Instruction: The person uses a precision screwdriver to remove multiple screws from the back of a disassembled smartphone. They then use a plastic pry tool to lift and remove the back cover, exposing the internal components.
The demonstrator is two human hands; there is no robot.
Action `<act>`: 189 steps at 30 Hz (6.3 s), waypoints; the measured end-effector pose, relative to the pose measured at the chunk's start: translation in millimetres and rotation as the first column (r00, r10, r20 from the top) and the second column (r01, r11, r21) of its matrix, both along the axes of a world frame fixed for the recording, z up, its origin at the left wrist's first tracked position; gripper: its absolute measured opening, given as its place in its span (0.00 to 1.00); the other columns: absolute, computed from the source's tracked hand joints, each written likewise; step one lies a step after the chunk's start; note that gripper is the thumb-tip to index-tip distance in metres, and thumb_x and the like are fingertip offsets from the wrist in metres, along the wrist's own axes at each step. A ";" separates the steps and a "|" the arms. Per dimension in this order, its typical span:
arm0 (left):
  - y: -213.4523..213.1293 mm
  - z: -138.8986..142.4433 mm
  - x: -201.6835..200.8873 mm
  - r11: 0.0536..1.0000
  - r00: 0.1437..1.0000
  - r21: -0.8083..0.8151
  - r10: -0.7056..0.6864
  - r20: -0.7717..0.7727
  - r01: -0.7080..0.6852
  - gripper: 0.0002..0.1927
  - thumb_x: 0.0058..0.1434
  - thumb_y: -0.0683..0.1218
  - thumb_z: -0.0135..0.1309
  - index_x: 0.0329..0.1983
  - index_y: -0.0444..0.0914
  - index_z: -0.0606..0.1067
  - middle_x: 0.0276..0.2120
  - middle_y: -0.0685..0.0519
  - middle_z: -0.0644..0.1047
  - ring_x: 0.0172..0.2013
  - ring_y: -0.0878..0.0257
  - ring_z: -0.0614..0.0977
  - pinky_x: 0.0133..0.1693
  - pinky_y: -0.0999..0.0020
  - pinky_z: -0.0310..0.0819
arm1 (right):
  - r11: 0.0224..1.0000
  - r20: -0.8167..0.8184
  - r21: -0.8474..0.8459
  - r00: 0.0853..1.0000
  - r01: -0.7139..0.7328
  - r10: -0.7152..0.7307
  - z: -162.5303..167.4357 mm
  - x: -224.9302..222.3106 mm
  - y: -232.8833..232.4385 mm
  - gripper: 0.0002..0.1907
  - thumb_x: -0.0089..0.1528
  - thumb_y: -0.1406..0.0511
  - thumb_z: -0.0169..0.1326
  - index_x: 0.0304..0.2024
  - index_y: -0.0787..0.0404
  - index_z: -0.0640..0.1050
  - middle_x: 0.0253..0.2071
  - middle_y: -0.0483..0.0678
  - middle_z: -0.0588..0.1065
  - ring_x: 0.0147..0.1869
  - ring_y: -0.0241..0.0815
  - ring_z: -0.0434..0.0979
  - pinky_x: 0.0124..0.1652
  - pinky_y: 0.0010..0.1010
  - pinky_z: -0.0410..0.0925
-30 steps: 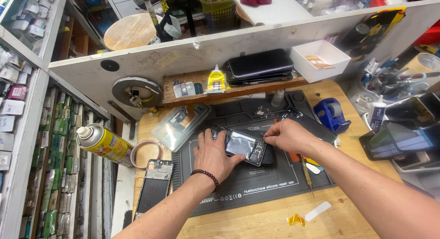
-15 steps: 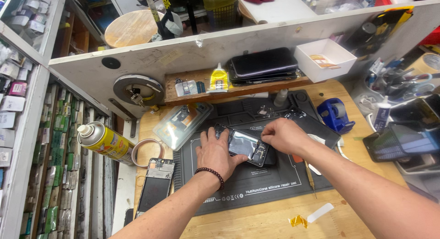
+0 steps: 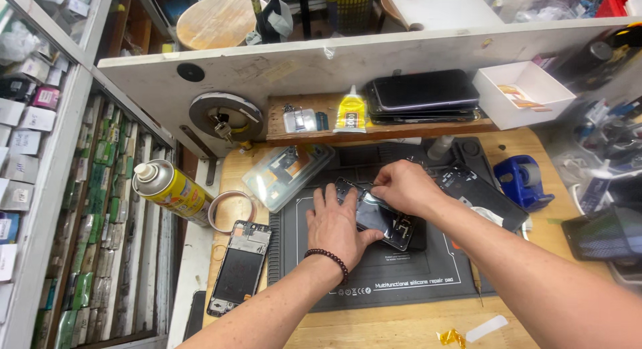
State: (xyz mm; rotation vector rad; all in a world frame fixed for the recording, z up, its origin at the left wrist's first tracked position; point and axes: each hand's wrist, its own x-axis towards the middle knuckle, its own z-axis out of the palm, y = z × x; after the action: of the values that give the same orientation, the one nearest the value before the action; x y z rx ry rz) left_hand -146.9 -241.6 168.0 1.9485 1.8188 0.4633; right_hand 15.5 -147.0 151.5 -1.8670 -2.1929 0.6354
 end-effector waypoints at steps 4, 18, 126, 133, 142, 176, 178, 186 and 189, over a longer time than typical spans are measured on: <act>6.1 -0.8 -4.8 1.000 1.000 -0.008 -0.007 0.003 0.007 0.47 0.44 0.59 0.73 0.65 0.39 0.68 0.66 0.39 0.61 0.67 0.40 0.58 0.61 0.44 0.59 | 1.000 -0.051 -0.026 0.999 -0.005 0.003 -6.7 -16.3 21.4 0.15 0.54 0.59 0.64 0.40 0.60 0.85 0.39 0.54 0.83 0.46 0.50 0.85 0.49 0.38 0.74; 13.2 -2.0 -12.2 0.999 1.000 0.010 -0.031 -0.001 0.031 0.48 0.45 0.58 0.72 0.66 0.36 0.66 0.65 0.35 0.60 0.67 0.37 0.58 0.61 0.44 0.58 | 0.995 -0.019 -0.068 0.997 -0.071 0.070 -8.6 -28.0 46.1 0.15 0.53 0.58 0.64 0.39 0.59 0.86 0.37 0.55 0.83 0.42 0.50 0.85 0.46 0.37 0.74; -32.6 14.4 6.1 0.999 0.992 -0.015 -0.048 -0.119 0.046 0.40 0.48 0.63 0.69 0.57 0.36 0.72 0.55 0.41 0.67 0.61 0.44 0.66 0.53 0.46 0.71 | 0.965 -0.048 -0.154 0.974 0.212 -0.221 5.4 69.5 -63.6 0.11 0.54 0.61 0.67 0.37 0.59 0.86 0.32 0.50 0.83 0.37 0.41 0.83 0.40 0.34 0.73; -26.3 21.4 8.3 0.997 0.981 -0.034 -0.080 -0.179 0.075 0.41 0.47 0.64 0.70 0.56 0.36 0.71 0.57 0.41 0.66 0.62 0.44 0.65 0.58 0.41 0.66 | 0.934 -0.081 -0.202 0.945 0.295 -0.316 6.2 78.8 -79.8 0.12 0.57 0.60 0.65 0.38 0.59 0.87 0.34 0.51 0.83 0.39 0.43 0.83 0.43 0.36 0.73; 10.2 26.3 8.4 0.866 0.831 -0.100 -0.499 -0.247 0.491 0.55 0.41 0.64 0.73 0.70 0.43 0.64 0.68 0.41 0.62 0.70 0.40 0.57 0.66 0.32 0.46 | 0.916 -0.208 -0.263 0.909 0.304 -0.362 5.8 78.9 -89.5 0.10 0.59 0.61 0.62 0.40 0.58 0.87 0.30 0.48 0.81 0.33 0.38 0.78 0.34 0.33 0.70; -10.0 12.3 30.9 0.958 0.938 0.045 -0.266 -0.223 0.282 0.36 0.46 0.64 0.71 0.48 0.33 0.77 0.51 0.43 0.74 0.55 0.48 0.72 0.54 0.50 0.68 | 0.820 -0.428 -0.376 0.704 0.432 -0.567 -0.4 62.2 -129.4 0.15 0.64 0.60 0.57 0.47 0.62 0.83 0.30 0.44 0.76 0.29 0.35 0.72 0.26 0.31 0.63; -9.3 12.6 32.8 0.963 0.942 0.035 -0.252 -0.223 0.266 0.36 0.46 0.64 0.71 0.48 0.34 0.77 0.51 0.43 0.74 0.56 0.48 0.72 0.54 0.50 0.67 | 0.829 -0.427 -0.352 0.714 0.434 -0.555 -4.4 62.1 -127.6 0.14 0.63 0.60 0.57 0.47 0.61 0.83 0.31 0.44 0.78 0.30 0.35 0.73 0.28 0.30 0.66; -5.6 15.4 36.8 0.973 0.949 -0.014 -0.226 -0.221 0.229 0.37 0.45 0.63 0.72 0.50 0.35 0.77 0.53 0.44 0.73 0.58 0.48 0.71 0.55 0.50 0.66 | 0.851 -0.441 -0.314 0.729 0.421 -0.523 -14.0 57.3 -121.6 0.13 0.63 0.61 0.58 0.45 0.62 0.84 0.32 0.44 0.80 0.31 0.35 0.74 0.34 0.30 0.69; -5.3 15.7 35.7 0.975 0.949 -0.027 -0.221 -0.224 0.220 0.37 0.44 0.63 0.72 0.50 0.35 0.77 0.53 0.44 0.73 0.58 0.49 0.71 0.56 0.51 0.66 | 0.840 -0.393 -0.307 0.744 0.448 -0.541 -12.9 54.4 -123.2 0.13 0.63 0.62 0.58 0.46 0.60 0.84 0.33 0.47 0.81 0.32 0.37 0.74 0.35 0.32 0.69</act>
State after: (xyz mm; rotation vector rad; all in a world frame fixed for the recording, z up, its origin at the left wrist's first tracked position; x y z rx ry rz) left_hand -111.2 -246.9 183.7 2.2486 1.6995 0.1727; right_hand 69.9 -270.2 138.6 -2.0019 -1.2875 1.0710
